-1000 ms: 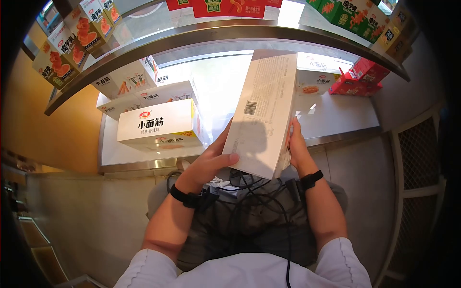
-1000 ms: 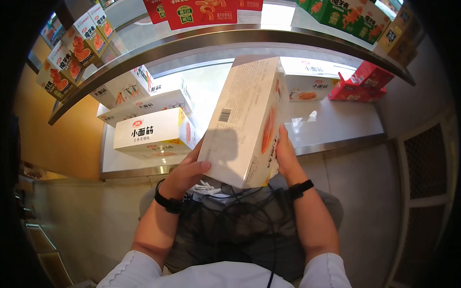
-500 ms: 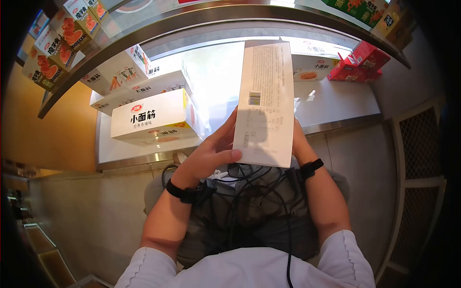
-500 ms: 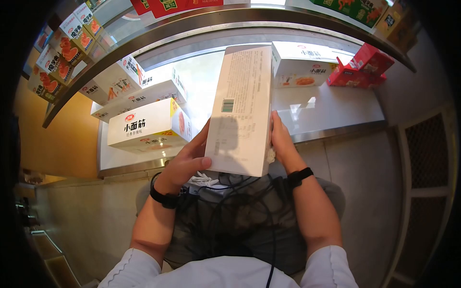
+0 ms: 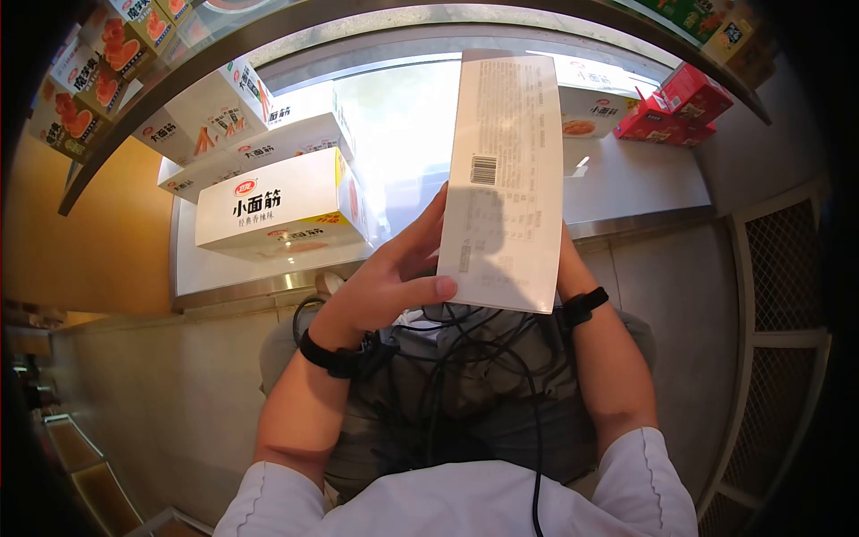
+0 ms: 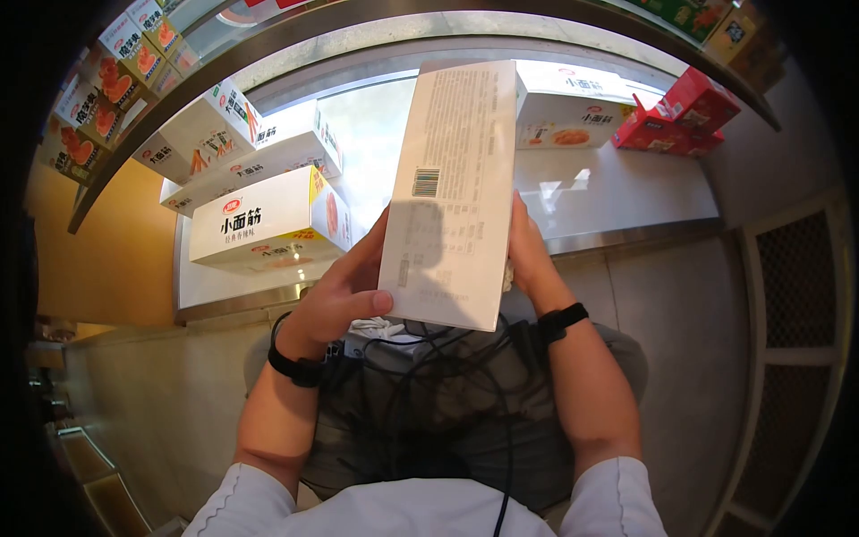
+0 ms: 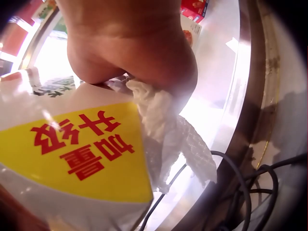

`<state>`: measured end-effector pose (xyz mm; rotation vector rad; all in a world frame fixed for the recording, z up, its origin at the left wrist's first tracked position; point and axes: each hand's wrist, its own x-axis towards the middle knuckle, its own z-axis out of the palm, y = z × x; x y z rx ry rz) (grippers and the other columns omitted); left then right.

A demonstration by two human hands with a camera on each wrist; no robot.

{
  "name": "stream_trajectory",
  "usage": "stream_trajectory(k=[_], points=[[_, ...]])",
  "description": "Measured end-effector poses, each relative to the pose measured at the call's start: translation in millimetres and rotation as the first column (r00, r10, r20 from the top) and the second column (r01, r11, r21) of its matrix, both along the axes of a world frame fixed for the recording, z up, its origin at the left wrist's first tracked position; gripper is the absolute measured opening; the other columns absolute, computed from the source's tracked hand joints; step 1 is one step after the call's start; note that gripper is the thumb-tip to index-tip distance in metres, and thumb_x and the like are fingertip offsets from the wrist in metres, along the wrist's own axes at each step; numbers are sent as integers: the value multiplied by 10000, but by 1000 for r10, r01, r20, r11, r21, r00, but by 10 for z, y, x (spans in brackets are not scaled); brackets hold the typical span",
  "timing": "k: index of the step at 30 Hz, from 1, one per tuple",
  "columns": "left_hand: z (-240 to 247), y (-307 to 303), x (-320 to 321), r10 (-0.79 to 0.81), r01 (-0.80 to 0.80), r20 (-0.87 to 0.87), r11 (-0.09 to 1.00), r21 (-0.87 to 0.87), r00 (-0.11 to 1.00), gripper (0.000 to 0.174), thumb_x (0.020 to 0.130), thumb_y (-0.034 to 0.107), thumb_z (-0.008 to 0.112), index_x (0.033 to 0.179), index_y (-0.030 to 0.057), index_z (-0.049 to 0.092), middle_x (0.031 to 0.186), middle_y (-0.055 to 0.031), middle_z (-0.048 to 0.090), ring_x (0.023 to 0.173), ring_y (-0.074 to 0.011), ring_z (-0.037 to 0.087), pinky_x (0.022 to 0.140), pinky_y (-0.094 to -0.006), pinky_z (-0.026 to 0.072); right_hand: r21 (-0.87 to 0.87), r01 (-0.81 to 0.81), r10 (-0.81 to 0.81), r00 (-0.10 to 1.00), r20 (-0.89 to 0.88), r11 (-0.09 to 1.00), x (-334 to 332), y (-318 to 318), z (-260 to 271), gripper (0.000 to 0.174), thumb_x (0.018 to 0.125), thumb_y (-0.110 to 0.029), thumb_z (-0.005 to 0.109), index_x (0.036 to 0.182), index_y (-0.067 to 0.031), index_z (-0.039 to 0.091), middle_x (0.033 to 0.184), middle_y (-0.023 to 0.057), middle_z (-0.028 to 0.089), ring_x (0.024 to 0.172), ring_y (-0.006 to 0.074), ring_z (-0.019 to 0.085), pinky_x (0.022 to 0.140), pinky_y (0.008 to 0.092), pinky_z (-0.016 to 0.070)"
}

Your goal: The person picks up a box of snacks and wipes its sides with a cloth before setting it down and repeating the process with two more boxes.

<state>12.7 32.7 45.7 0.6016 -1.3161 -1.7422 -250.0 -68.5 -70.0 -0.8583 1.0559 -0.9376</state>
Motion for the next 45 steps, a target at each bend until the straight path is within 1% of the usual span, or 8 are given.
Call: stream_trajectory(k=[10, 14, 17, 26, 31, 34, 37, 45], points=[[12, 23, 22, -14, 15, 40, 1000, -15, 999, 1006, 878, 180, 723, 1616, 99, 45, 1628, -161, 253, 1479, -279, 298, 1179, -441, 275, 42, 0, 0, 1000, 3, 999, 17, 3, 100, 734, 1047, -571, 346, 1384, 63, 499, 1265, 128, 629, 1126, 194, 603, 963, 305, 463], [83, 56, 57, 146, -143, -21, 985, 99, 989, 852, 873, 154, 703, 1555, 57, 200, 1490, -216, 428, 1350, -297, 454, 1110, -420, 363, 10, 164, -163, 986, -36, 986, 111, 111, 454, 644, 1056, -507, 399, 1346, 52, 535, 1212, 106, 648, 1074, 168, 616, 922, 290, 477], [44, 0, 145, 269, -279, 72, 939, 201, 960, 749, 871, 153, 703, 1473, 8, 283, 1370, -223, 521, 1248, -274, 534, 1071, -405, 402, -77, 168, -174, 982, -71, 983, 71, 108, 449, 454, 1052, -385, 500, 1247, 8, 616, 997, 29, 695, 840, 82, 632, 760, 228, 504], [-37, -31, 70, 422, -494, 325, 849, 184, 846, 724, 887, 204, 711, 1400, -76, 284, 1276, -202, 557, 1169, -251, 574, 996, -366, 476, -230, 100, -101, 995, 8, 968, 180, 333, 803, 459, 981, -201, 637, 1363, 37, 551, 1146, 95, 691, 969, 114, 664, 839, 244, 529], [-116, -69, 102, 420, -346, -229, 888, 303, 878, 688, 943, 324, 585, 1462, -39, 314, 1406, -195, 501, 1276, -277, 537, 1062, -413, 452, -216, 142, -120, 986, 113, 966, 52, 315, 995, 450, 993, -237, 602, 1347, 38, 558, 1173, 120, 682, 989, 124, 660, 853, 248, 523], [-72, -91, 8, 482, -415, -289, 871, 264, 827, 671, 960, 385, 518, 1480, 2, 339, 1462, -172, 473, 1338, -295, 494, 1109, -446, 412, -300, 143, -145, 989, 14, 943, -98, 314, 1019, 529, 1015, -402, 523, 1356, 3, 543, 1099, 114, 683, 799, 94, 636, 667, 218, 501], [-182, -113, -21, 546, -476, -243, 829, 293, 801, 726, 941, 408, 548, 1505, 19, 307, 1479, -162, 459, 1348, -300, 486, 1123, -457, 395, -51, 40, -35, 995, 94, 998, -67, 376, 998, 560, 983, -478, 555, 1397, -103, 515, 925, 6, 563, 468, 48, 317, 428, 210, 297], [-360, -175, -61, 476, -427, -260, 876, 223, 840, 840, 884, 416, 666, 1521, 29, 278, 1496, -137, 439, 1374, -271, 455, 1145, -429, 365, 55, 52, -58, 993, 102, 997, -10, 366, 935, 490, 920, -396, 680, 1275, -73, 581, 851, -22, 615, 467, 33, 404, 420, 195, 321]])
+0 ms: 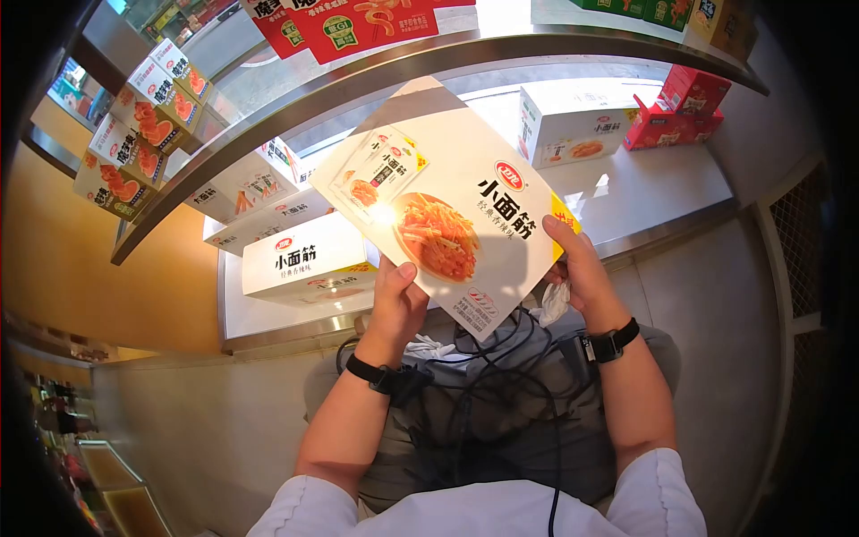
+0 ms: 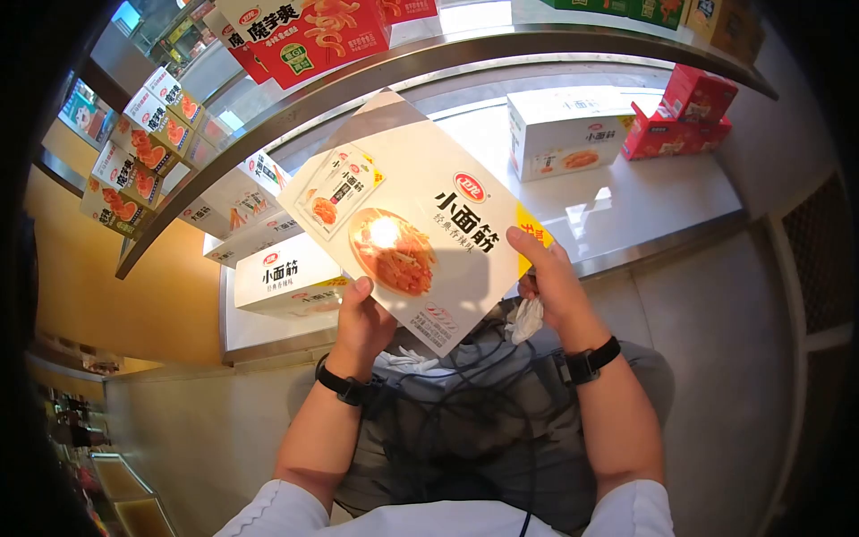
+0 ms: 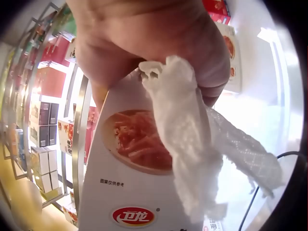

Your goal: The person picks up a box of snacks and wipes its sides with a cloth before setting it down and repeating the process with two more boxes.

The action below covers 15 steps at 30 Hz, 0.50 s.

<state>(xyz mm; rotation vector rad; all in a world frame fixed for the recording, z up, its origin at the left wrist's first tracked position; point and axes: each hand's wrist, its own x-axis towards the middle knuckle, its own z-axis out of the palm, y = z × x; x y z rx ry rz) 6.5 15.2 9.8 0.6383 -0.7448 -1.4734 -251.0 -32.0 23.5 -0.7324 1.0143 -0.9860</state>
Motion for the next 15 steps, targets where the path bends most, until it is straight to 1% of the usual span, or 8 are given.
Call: stream_trajectory(k=[3, 5, 6, 9, 10, 13, 14, 15], points=[[71, -36, 82, 49, -52, -82, 998, -32, 995, 862, 916, 506, 615, 1541, 38, 250, 1566, -127, 361, 1421, -272, 393, 1172, -418, 324, -53, 18, -18, 1000, 16, 998, -131, -61, 168, 519, 887, -347, 723, 1287, -50, 578, 769, -40, 614, 494, 21, 451, 424, 182, 325], [65, -96, 220, 65, -63, -370, 998, 17, 927, 825, 946, 586, 518, 1561, 108, 247, 1592, -120, 331, 1444, -281, 359, 1176, -435, 315, -157, 37, -45, 998, -50, 987, -216, -85, 240, 543, 869, -295, 743, 1317, -44, 567, 809, -34, 635, 515, 7, 467, 420, 180, 320], [48, -143, 246, 197, -194, -256, 980, 36, 946, 776, 959, 625, 446, 1570, 190, 249, 1592, -107, 337, 1446, -294, 354, 1179, -463, 303, -172, 21, -28, 999, -34, 985, -280, -99, 239, 581, 859, -287, 753, 1344, -38, 552, 854, -11, 651, 570, 25, 525, 458, 183, 368], [41, -100, 333, 142, -131, -374, 990, 56, 917, 715, 973, 608, 439, 1568, 254, 261, 1597, -89, 335, 1453, -292, 343, 1183, -459, 295, -203, 272, -283, 959, -27, 940, -259, -130, 241, 577, 858, -282, 755, 1338, -30, 556, 895, 20, 661, 636, 61, 576, 519, 192, 425], [25, -86, 326, 143, -130, -375, 990, 61, 916, 715, 973, 608, 439, 1568, 254, 261, 1597, -89, 335, 1453, -292, 343, 1183, -459, 295, -244, 265, -285, 957, -51, 933, -353, -170, 162, 559, 867, -297, 746, 1310, -7, 568, 952, 66, 682, 731, 105, 645, 613, 224, 506], [-2, -77, 312, 108, -110, 52, 993, 46, 993, 757, 967, 565, 515, 1495, 44, 364, 1510, -151, 445, 1355, -267, 477, 1126, -406, 383, -184, 195, -197, 980, 7, 963, -501, -218, 235, 510, 895, -334, 712, 1253, 10, 595, 984, 90, 698, 788, 123, 682, 667, 250, 547], [-69, -87, 367, 58, -61, 48, 996, 72, 997, 769, 944, 521, 600, 1429, -46, 413, 1413, -178, 528, 1273, -253, 544, 1082, -391, 427, -201, 199, -196, 980, 34, 959, -557, -240, 251, 470, 921, -365, 675, 1202, 7, 618, 996, 96, 707, 832, 140, 702, 712, 269, 565], [-46, -73, 370, 55, -58, 42, 996, 72, 998, 769, 944, 521, 600, 1429, -46, 413, 1413, -178, 528, 1273, -253, 544, 1082, -391, 427, -203, 200, -199, 980, 29, 959, -595, -240, 263, 470, 921, -365, 675, 1202, 7, 618, 996, 96, 707, 832, 140, 702, 712, 269, 565]])
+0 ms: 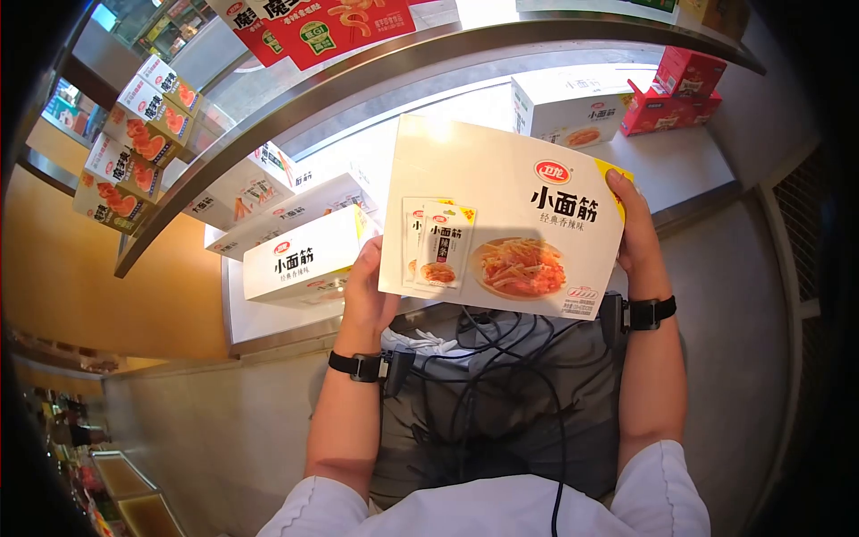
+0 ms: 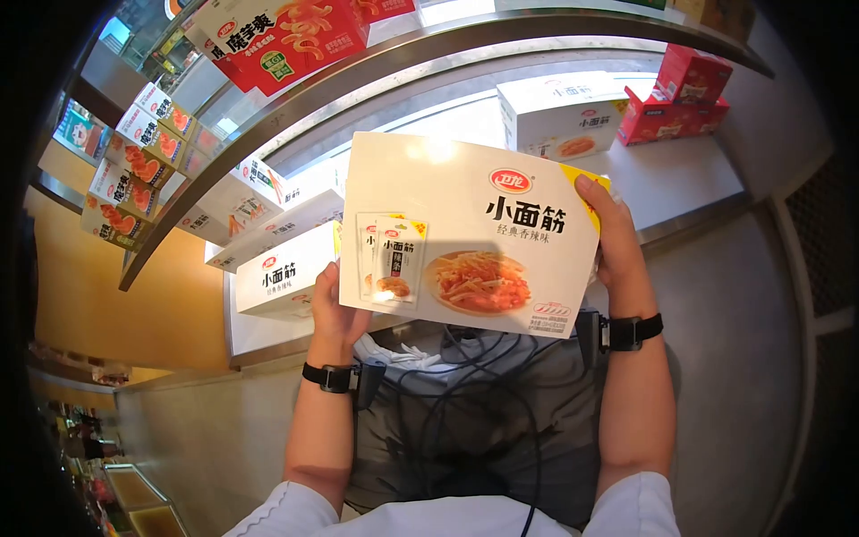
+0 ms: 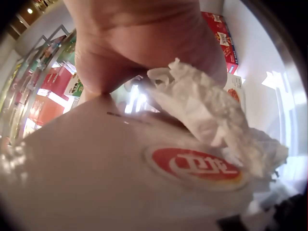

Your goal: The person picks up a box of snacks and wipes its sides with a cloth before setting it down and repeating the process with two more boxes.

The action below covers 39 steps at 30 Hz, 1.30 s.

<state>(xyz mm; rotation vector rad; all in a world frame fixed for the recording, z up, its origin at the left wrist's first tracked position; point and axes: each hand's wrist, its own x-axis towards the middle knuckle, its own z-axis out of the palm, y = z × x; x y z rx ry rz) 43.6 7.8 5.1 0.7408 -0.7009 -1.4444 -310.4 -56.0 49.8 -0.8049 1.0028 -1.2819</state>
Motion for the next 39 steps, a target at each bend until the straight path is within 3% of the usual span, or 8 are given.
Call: stream_trajectory(k=[6, 10, 14, 15, 21, 30, 34, 39], points=[[92, 70, -70, -265, 200, 277, 949, 243, 923, 733, 881, 332, 688, 1431, -63, 408, 1337, -188, 569, 1202, -242, 581, 1017, -341, 466, 41, 18, -13, 993, -120, 999, 46, 102, -6, 412, 935, -335, 682, 1177, -6, 628, 995, 72, 700, 843, 128, 685, 736, 262, 549], [152, 70, -99, -222, 180, 168, 955, 235, 960, 693, 881, 256, 633, 1452, -53, 389, 1324, -182, 579, 1174, -250, 602, 970, -342, 499, 46, 42, -36, 990, -134, 998, 113, -14, -125, 431, 926, -328, 707, 1193, -6, 604, 1024, 70, 695, 864, 119, 676, 749, 257, 539], [57, 40, -152, -97, 63, 207, 985, 163, 974, 626, 860, 220, 683, 1345, -83, 427, 1232, -184, 605, 1101, -235, 624, 948, -340, 509, 1, 467, -453, 857, -245, 884, -19, -175, -287, 394, 973, -326, 591, 1183, 7, 587, 865, 1, 588, 691, 96, 531, 610, 231, 450], [40, 24, -156, -86, 51, 212, 984, 168, 974, 626, 860, 220, 683, 1345, -83, 427, 1232, -184, 605, 1101, -235, 624, 948, -340, 509, 84, 506, -502, 862, -70, 858, -59, -239, -395, 401, 987, -304, 518, 1217, 17, 585, 826, -8, 524, 660, 102, 457, 574, 226, 396], [12, -35, -219, 55, -130, 366, 975, 182, 929, 604, 824, 192, 759, 1251, -90, 437, 1153, -188, 616, 1023, -212, 631, 912, -323, 511, -178, 273, -319, 887, -334, 945, 119, -136, -361, 222, 937, -126, 598, 1096, 20, 651, 921, 41, 613, 800, 103, 576, 692, 231, 478], [51, -9, -297, 21, -115, 492, 980, 163, 870, 570, 802, 203, 774, 1221, -57, 489, 1114, -146, 639, 995, -188, 624, 913, -313, 497, -171, 148, -212, 859, -466, 974, 140, -157, -486, 224, 864, -117, 724, 1034, 15, 665, 912, 44, 630, 714, 84, 571, 636, 246, 484], [136, 40, -344, 4, -75, 539, 991, 110, 842, 569, 801, 171, 769, 1239, -54, 483, 1119, -138, 636, 1009, -184, 620, 929, -314, 494, -172, 199, -263, 742, -617, 965, 126, -169, -432, 221, 865, -120, 719, 1031, 15, 666, 869, 37, 639, 697, 88, 561, 631, 259, 483], [108, 82, -307, 1, -66, 558, 993, 96, 830, 601, 800, 176, 779, 1260, -62, 474, 1146, -145, 630, 1032, -186, 606, 950, -311, 479, -264, 365, -446, 800, -401, 893, 151, -225, -517, 234, 877, -110, 669, 1080, 5, 681, 807, 44, 666, 714, 112, 603, 669, 282, 503]])
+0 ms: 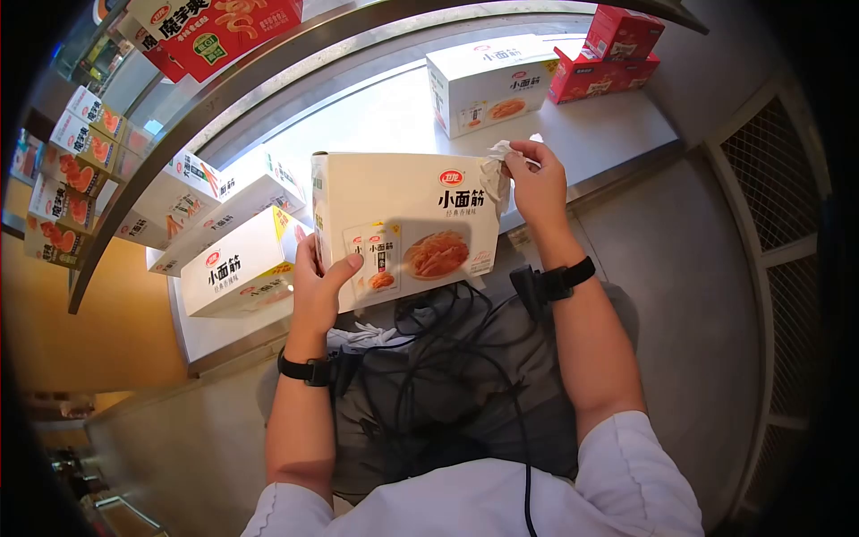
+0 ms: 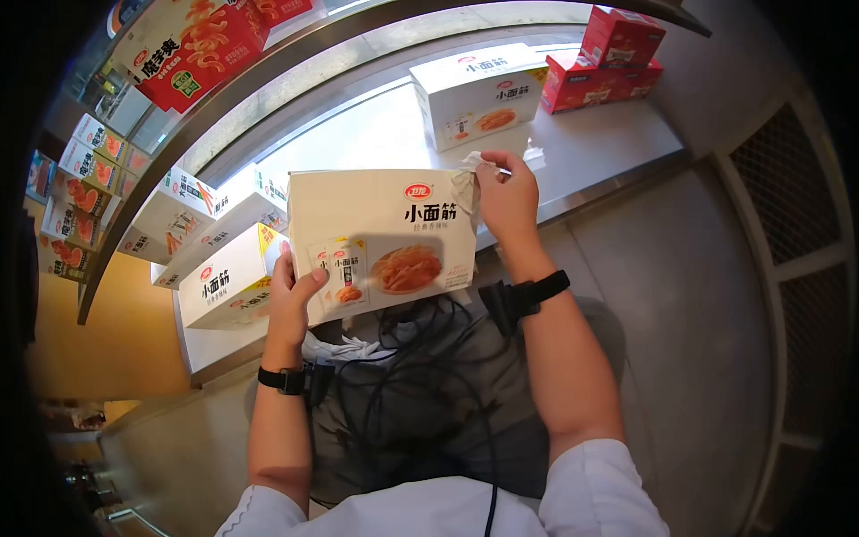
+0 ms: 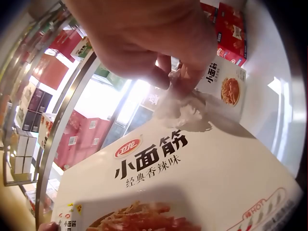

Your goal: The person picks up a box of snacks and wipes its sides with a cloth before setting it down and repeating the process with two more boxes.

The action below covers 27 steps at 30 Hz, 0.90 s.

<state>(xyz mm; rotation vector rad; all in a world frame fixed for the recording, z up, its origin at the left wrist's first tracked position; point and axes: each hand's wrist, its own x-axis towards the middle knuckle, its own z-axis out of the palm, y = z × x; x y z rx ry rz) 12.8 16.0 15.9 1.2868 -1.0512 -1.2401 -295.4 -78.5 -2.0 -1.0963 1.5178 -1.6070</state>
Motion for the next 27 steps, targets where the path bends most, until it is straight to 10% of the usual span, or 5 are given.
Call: stream_trajectory(k=[10, 17, 27], points=[[33, -27, -2, -27, 27, 62, 1000, -8, 998, 637, 788, 179, 784, 1280, -67, 462, 1153, -138, 622, 1035, -181, 593, 939, -312, 473, 159, -65, 93, 980, -174, 985, -34, -13, -41, 294, 876, -90, 637, 1146, 17, 681, 908, 106, 712, 776, 149, 657, 710, 292, 527], [43, -11, -15, -29, 29, 59, 1000, 4, 998, 639, 788, 180, 783, 1283, -63, 459, 1157, -142, 622, 1034, -180, 599, 924, -308, 482, 48, 304, -297, 948, -115, 952, -221, -96, -110, 205, 886, -81, 636, 1069, 7, 659, 935, 107, 706, 813, 180, 662, 736, 309, 537], [104, 37, -70, -37, 41, 128, 999, -30, 991, 669, 803, 227, 769, 1323, -64, 466, 1187, -145, 623, 1090, -190, 587, 975, -330, 459, 100, -188, 198, 975, -103, 977, 242, 129, 183, 270, 865, -103, 694, 1103, 23, 678, 831, 31, 656, 757, 63, 597, 697, 223, 492]])
